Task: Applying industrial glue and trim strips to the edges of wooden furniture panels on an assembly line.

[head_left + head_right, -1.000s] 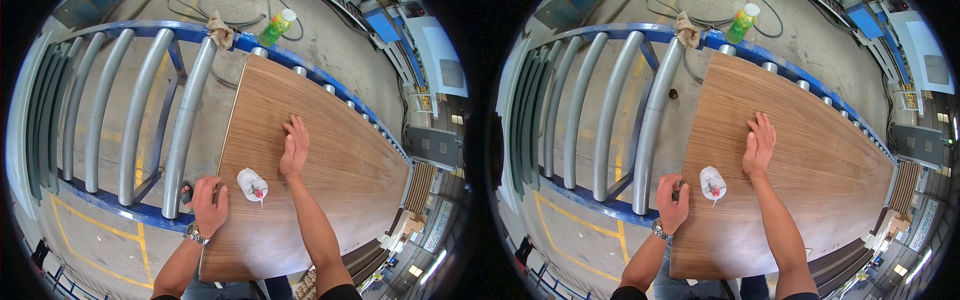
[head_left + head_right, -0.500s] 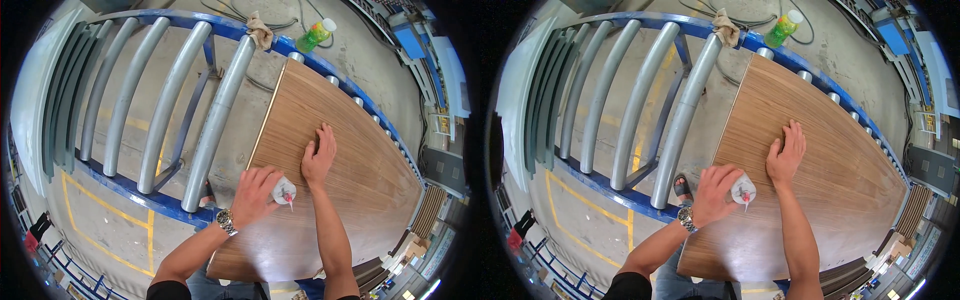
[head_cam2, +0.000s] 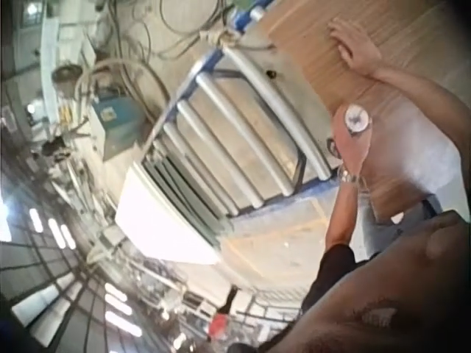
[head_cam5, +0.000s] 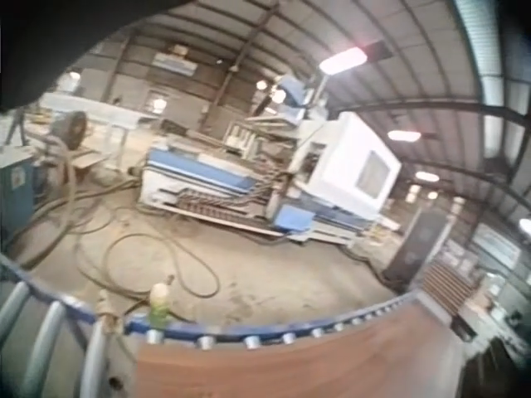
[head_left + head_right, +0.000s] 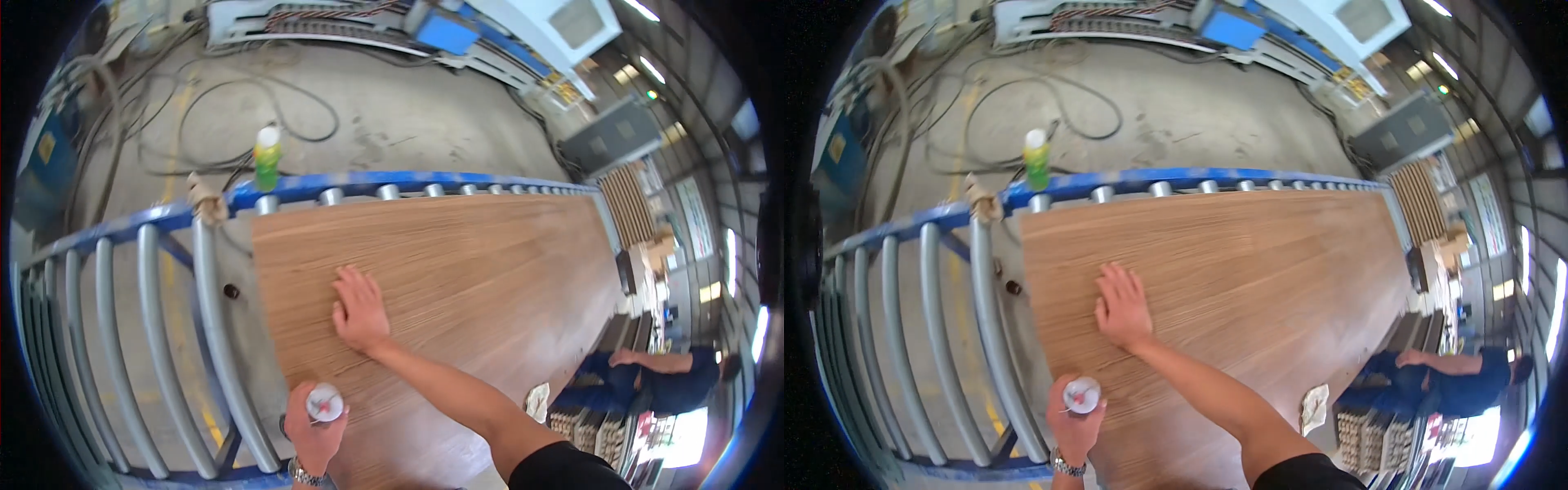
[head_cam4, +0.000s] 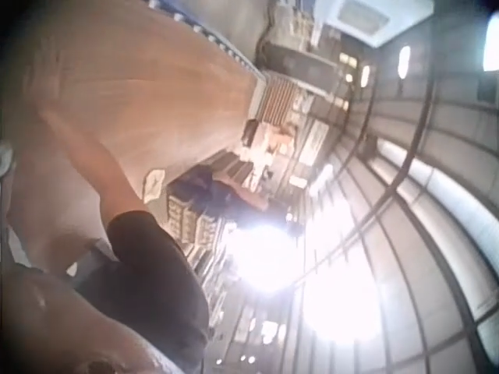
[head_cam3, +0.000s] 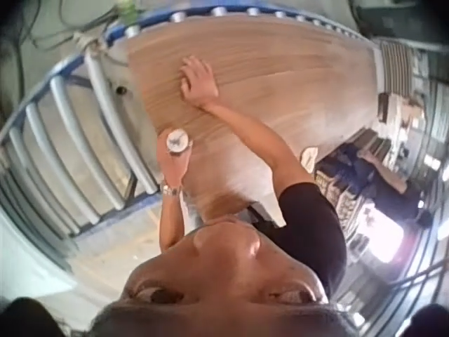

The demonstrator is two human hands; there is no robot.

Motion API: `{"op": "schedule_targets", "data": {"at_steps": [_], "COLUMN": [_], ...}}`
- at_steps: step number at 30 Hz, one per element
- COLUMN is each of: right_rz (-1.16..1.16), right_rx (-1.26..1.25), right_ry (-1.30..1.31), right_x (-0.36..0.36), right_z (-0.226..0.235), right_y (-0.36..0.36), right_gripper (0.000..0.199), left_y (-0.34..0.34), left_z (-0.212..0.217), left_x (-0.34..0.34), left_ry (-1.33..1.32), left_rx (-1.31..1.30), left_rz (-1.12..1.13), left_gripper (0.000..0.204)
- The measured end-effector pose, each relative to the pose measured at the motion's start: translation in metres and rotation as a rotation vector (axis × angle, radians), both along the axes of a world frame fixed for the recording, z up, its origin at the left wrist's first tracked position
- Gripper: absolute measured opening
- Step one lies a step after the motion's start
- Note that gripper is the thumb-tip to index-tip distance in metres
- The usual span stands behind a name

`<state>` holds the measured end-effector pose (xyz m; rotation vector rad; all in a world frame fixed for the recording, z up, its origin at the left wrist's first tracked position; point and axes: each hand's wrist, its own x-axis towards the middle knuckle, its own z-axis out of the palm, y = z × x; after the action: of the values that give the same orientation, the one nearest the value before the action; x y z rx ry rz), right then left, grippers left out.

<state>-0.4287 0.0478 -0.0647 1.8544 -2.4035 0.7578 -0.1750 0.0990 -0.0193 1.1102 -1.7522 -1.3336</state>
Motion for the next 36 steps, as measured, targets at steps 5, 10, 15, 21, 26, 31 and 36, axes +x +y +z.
{"op": "schedule_targets", "data": {"at_steps": [5,10,15,21,26,31,36], "right_rz": [-0.025,-0.041,-0.008,-0.124,-0.003,0.04,0.049], "right_rx": [-0.012,-0.007,-0.009,0.182,0.007,0.006,0.026], "right_ry": [0.002,0.013,-0.012,0.019,-0.015,0.001,0.023], "right_x": [0.0,-0.007,-0.002,0.01,-0.005,-0.008,0.001], "right_z": [0.005,0.0,0.001,-0.018,-0.004,-0.003,-0.005], "right_y": [0.0,0.006,0.0,-0.004,0.007,0.002,-0.002], "right_gripper": [0.043,0.041,0.042,0.059,0.051,0.047,0.045], "left_y": [-0.002,0.011,0.019,0.036,0.054,0.086,0.114], "left_z": [0.012,-0.009,-0.002,0.018,0.034,0.034,0.034], "left_x": [0.002,-0.002,0.005,0.005,-0.004,-0.018,-0.023], "left_ry": [0.027,-0.001,0.005,0.01,-0.168,-0.065,0.048], "left_rx": [-0.069,0.004,0.034,0.117,0.151,0.138,0.346], "left_rz": [-0.029,-0.009,-0.025,0.053,0.012,0.083,0.15], "left_gripper": [0.066,0.07,0.07,0.059,0.061,0.064,0.066]}}
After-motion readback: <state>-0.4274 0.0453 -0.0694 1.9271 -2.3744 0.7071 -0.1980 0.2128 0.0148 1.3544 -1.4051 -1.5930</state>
